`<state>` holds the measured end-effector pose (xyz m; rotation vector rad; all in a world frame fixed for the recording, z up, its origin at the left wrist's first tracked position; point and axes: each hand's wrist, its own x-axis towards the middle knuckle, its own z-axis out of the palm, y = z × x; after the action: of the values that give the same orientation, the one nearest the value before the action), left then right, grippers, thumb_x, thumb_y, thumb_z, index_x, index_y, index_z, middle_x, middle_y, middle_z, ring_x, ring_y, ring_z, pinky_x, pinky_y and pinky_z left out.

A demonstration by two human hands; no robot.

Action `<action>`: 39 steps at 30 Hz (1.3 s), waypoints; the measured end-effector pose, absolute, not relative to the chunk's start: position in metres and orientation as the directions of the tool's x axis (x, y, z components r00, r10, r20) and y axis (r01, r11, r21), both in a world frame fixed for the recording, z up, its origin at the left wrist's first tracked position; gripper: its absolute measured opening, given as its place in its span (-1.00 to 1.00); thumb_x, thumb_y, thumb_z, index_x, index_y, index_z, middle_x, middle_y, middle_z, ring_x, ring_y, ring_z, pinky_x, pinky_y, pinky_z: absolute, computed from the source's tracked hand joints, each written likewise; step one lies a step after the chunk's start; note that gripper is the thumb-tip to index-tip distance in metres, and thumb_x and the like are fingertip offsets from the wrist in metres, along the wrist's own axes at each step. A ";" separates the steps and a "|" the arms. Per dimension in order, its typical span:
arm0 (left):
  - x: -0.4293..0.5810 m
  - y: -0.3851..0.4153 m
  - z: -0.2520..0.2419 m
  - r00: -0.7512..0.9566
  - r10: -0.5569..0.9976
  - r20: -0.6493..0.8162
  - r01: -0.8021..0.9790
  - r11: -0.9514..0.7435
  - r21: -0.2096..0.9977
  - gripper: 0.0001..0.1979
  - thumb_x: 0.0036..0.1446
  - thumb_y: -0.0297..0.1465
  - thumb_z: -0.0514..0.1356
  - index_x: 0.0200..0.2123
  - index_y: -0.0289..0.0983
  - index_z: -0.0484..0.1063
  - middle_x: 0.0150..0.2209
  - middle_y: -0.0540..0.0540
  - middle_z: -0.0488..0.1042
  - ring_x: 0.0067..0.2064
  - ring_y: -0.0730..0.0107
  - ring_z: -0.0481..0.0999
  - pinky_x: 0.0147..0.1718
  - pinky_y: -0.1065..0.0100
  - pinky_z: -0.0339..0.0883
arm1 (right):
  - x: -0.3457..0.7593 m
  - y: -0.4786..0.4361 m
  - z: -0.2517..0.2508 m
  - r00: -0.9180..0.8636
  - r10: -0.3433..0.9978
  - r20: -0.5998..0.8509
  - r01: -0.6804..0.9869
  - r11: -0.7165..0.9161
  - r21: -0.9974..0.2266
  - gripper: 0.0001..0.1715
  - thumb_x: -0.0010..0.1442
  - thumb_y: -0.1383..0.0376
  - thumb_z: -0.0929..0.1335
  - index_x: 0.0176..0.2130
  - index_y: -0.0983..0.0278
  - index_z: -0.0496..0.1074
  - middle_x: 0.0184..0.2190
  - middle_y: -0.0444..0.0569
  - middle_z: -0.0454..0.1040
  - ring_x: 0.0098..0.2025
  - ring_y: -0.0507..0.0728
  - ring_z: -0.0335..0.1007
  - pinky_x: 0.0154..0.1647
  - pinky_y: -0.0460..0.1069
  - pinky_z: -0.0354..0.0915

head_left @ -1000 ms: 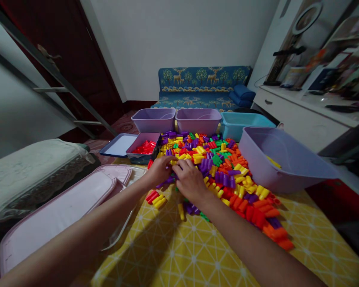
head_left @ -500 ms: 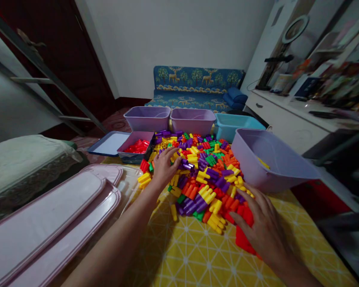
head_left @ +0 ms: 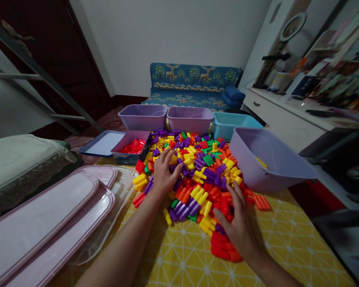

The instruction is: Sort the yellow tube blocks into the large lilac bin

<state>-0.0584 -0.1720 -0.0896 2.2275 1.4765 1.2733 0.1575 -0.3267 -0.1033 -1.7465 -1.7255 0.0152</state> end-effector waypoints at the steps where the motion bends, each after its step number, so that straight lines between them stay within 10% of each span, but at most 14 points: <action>1: -0.059 -0.173 -0.090 0.139 0.822 0.552 0.661 -0.492 0.567 -0.55 0.21 -0.19 0.11 0.15 -0.14 0.27 0.23 -0.16 0.21 0.24 0.14 0.21 0.19 0.07 0.11 | 0.151 -0.320 -0.100 0.125 0.886 0.446 0.867 0.122 -0.484 -0.26 0.23 0.11 0.29 0.29 0.24 0.01 0.35 0.16 -0.07 0.37 0.30 -0.12 0.27 0.27 0.09; 16: -0.075 -0.161 -0.105 0.022 0.786 0.617 0.559 -0.522 0.645 -0.58 0.17 -0.22 0.16 0.09 -0.19 0.34 0.16 -0.19 0.29 0.21 0.17 0.27 0.18 0.10 0.17 | 0.076 -0.165 -0.045 0.049 0.857 0.514 0.521 0.417 -0.745 -0.33 0.21 0.03 0.30 0.21 0.24 0.20 0.22 0.13 0.24 0.30 0.24 0.06 0.29 0.22 0.07; 20: -0.077 -0.160 -0.105 0.014 0.796 0.605 0.561 -0.507 0.654 -0.61 0.18 -0.23 0.15 0.08 -0.16 0.36 0.12 -0.15 0.33 0.19 0.20 0.30 0.16 0.14 0.19 | 0.102 -0.235 -0.039 -0.204 0.798 0.567 0.652 0.543 -0.529 -0.28 0.22 -0.01 0.29 0.27 0.14 0.12 0.32 0.03 0.09 0.37 0.25 -0.12 0.35 0.27 -0.11; 26: -0.075 -0.159 -0.105 -0.001 0.811 0.585 0.588 -0.472 0.657 -0.62 0.18 -0.21 0.15 0.06 -0.15 0.40 0.13 -0.15 0.32 0.18 0.17 0.30 0.14 0.13 0.20 | 0.160 -0.345 -0.065 -0.865 0.473 0.168 0.444 0.877 -0.185 -0.36 0.21 0.05 0.32 0.23 0.12 0.21 0.33 -0.05 0.09 0.39 0.22 -0.16 0.38 0.23 -0.45; 34: -0.077 -0.158 -0.105 0.022 0.817 0.576 0.580 -0.480 0.658 -0.61 0.19 -0.20 0.14 0.07 -0.13 0.39 0.11 -0.13 0.34 0.19 0.19 0.29 0.15 0.14 0.19 | 0.141 -0.268 -0.065 -0.840 0.468 0.274 0.473 0.879 -0.050 -0.64 0.22 0.18 0.32 0.02 0.09 0.43 0.32 -0.16 0.11 0.40 0.22 -0.21 0.37 0.28 -0.40; 39: -0.078 -0.158 -0.106 0.032 0.819 0.573 0.570 -0.486 0.662 -0.60 0.19 -0.20 0.14 0.08 -0.14 0.38 0.11 -0.14 0.32 0.19 0.20 0.29 0.15 0.15 0.20 | 0.129 -0.215 -0.057 -0.487 0.683 0.544 0.799 0.600 -0.039 -0.70 0.22 0.27 0.32 -0.03 0.13 0.46 0.30 -0.03 0.15 0.36 0.28 -0.08 0.33 0.40 -0.33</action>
<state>-0.0781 -0.1581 -0.1062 2.0591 1.4305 1.4353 0.1288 -0.2146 -0.0572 -1.1725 -2.3142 -0.2980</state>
